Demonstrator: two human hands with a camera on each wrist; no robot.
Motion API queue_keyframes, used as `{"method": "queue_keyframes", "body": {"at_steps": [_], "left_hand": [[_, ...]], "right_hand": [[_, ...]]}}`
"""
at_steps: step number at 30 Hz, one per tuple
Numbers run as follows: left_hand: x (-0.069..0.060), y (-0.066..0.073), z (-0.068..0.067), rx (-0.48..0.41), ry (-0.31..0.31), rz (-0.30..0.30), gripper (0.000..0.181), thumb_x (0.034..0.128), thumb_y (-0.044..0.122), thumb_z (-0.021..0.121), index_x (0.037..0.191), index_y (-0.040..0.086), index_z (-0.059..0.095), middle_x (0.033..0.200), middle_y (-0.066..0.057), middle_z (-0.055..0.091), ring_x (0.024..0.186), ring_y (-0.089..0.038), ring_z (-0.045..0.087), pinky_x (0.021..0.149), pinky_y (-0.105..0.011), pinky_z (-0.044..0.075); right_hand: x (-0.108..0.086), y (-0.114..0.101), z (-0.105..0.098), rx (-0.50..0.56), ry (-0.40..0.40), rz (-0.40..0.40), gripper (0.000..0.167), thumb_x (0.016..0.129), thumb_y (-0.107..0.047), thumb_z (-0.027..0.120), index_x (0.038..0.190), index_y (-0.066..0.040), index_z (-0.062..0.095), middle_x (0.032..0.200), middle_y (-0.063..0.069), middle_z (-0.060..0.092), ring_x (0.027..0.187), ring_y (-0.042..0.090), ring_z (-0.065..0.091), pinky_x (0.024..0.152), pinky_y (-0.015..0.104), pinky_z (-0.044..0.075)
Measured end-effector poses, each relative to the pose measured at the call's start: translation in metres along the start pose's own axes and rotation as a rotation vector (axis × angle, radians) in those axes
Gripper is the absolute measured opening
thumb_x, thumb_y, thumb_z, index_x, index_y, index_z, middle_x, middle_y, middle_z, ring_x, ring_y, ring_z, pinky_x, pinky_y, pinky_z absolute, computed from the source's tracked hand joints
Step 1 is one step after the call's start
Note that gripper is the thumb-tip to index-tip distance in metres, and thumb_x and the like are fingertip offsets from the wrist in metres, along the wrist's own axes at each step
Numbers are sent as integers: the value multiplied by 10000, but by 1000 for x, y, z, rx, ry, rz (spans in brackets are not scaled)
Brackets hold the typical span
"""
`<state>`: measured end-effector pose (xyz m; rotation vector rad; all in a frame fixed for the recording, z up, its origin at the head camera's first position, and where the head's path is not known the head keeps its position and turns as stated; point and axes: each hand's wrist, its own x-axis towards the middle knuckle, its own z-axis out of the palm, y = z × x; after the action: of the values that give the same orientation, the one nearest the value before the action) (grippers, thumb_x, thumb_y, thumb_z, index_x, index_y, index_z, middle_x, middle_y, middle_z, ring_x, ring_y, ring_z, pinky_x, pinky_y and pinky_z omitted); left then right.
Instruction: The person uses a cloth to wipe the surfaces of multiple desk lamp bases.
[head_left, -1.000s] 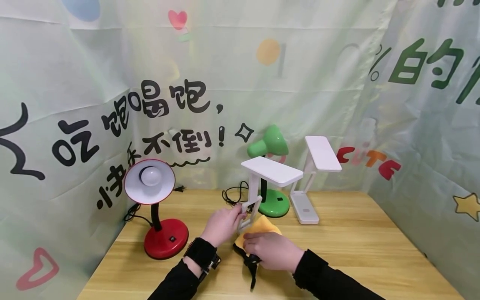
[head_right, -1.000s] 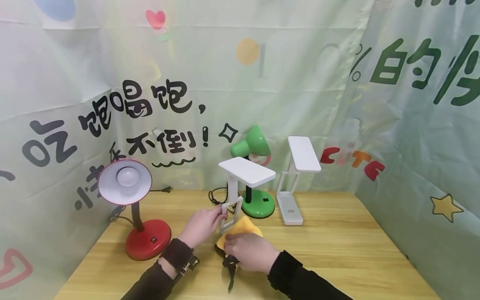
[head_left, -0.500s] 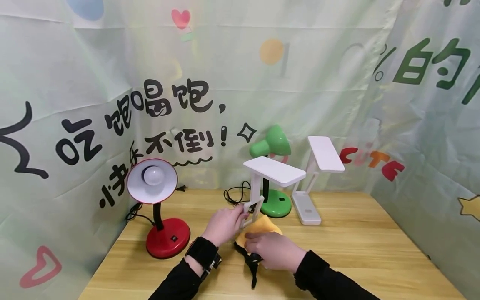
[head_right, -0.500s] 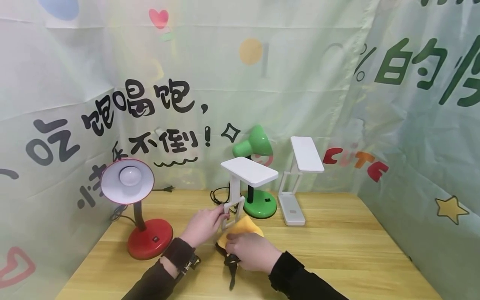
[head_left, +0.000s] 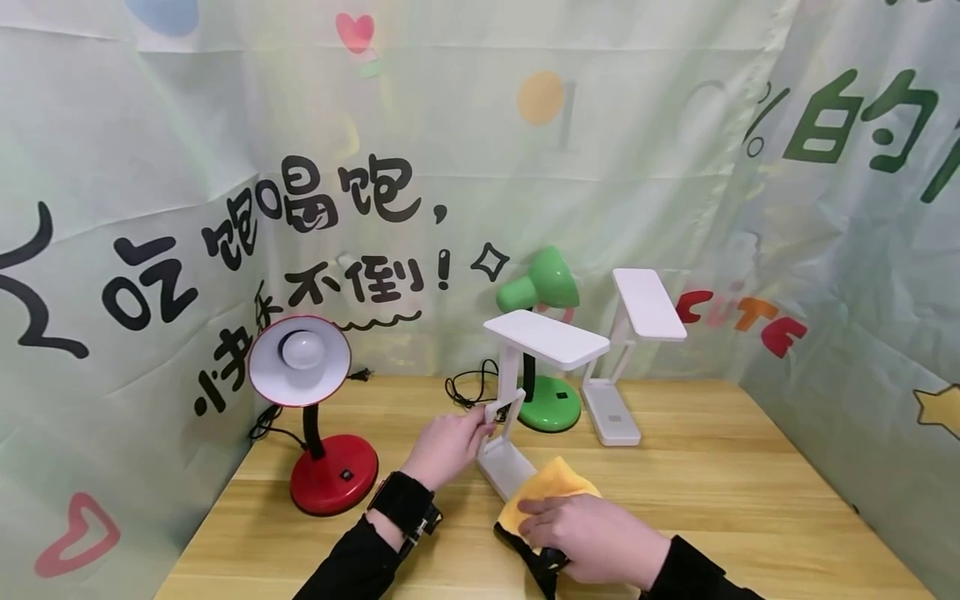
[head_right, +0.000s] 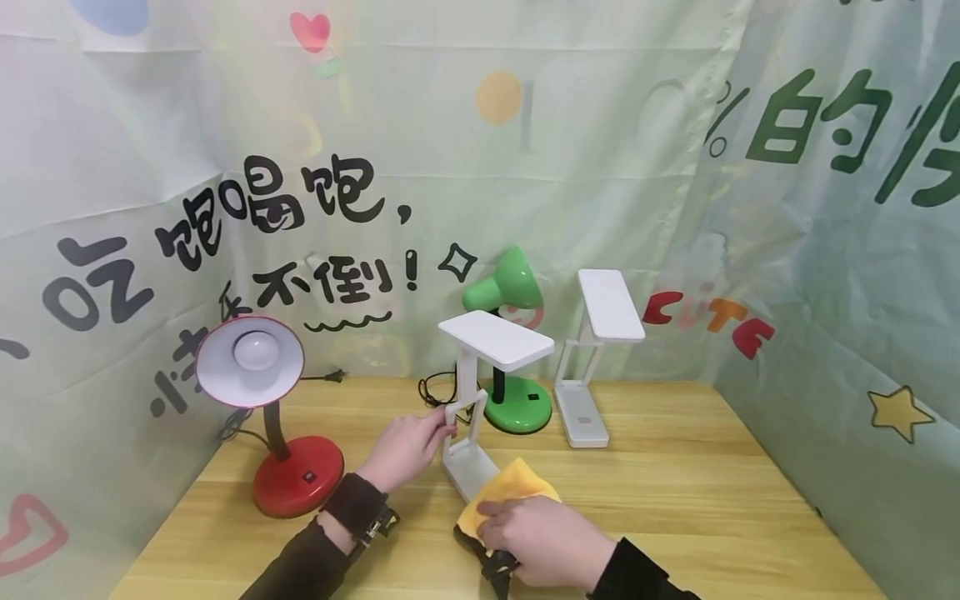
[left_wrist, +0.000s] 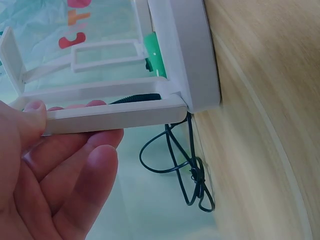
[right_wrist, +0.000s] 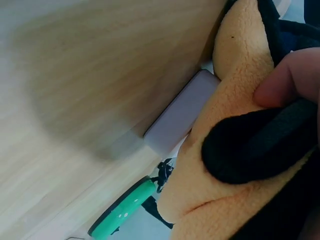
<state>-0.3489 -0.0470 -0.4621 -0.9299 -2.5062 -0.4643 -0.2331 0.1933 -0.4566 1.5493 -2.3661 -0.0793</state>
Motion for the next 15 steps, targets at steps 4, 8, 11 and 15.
{"method": "queue_keyframes", "body": {"at_steps": [4,8,11,15], "left_hand": [[-1,-1,2,7,13,8,178,1055,363,545,989,211,608,581,138,414,441,-3,349,416,-194,265],[-2,-2,2,22,18,15,190,1057,370,535,989,210,611,587,143,422,445,2,346,422,-190,259],[-2,-1,0,30,17,17,189,1058,367,534,995,207,611,591,142,438,449,-5,360,428,-193,266],[-2,1,-3,23,11,10,179,1060,359,535,989,206,598,587,131,437,450,-23,373,436,-207,268]], "right_hand": [[6,3,1,21,-19,16,316,745,-41,774,998,-229,751,1116,-126,745,1196,151,675,941,330,565],[20,9,7,18,-51,50,320,754,-45,770,1017,-227,752,1135,-127,742,1208,149,668,939,325,565],[33,15,15,-28,-62,84,310,774,-80,773,1045,-228,747,1172,-112,736,1221,140,657,935,317,567],[53,24,29,-93,-65,128,285,802,-115,767,1059,-232,726,1217,-74,725,1238,133,642,957,299,555]]}}
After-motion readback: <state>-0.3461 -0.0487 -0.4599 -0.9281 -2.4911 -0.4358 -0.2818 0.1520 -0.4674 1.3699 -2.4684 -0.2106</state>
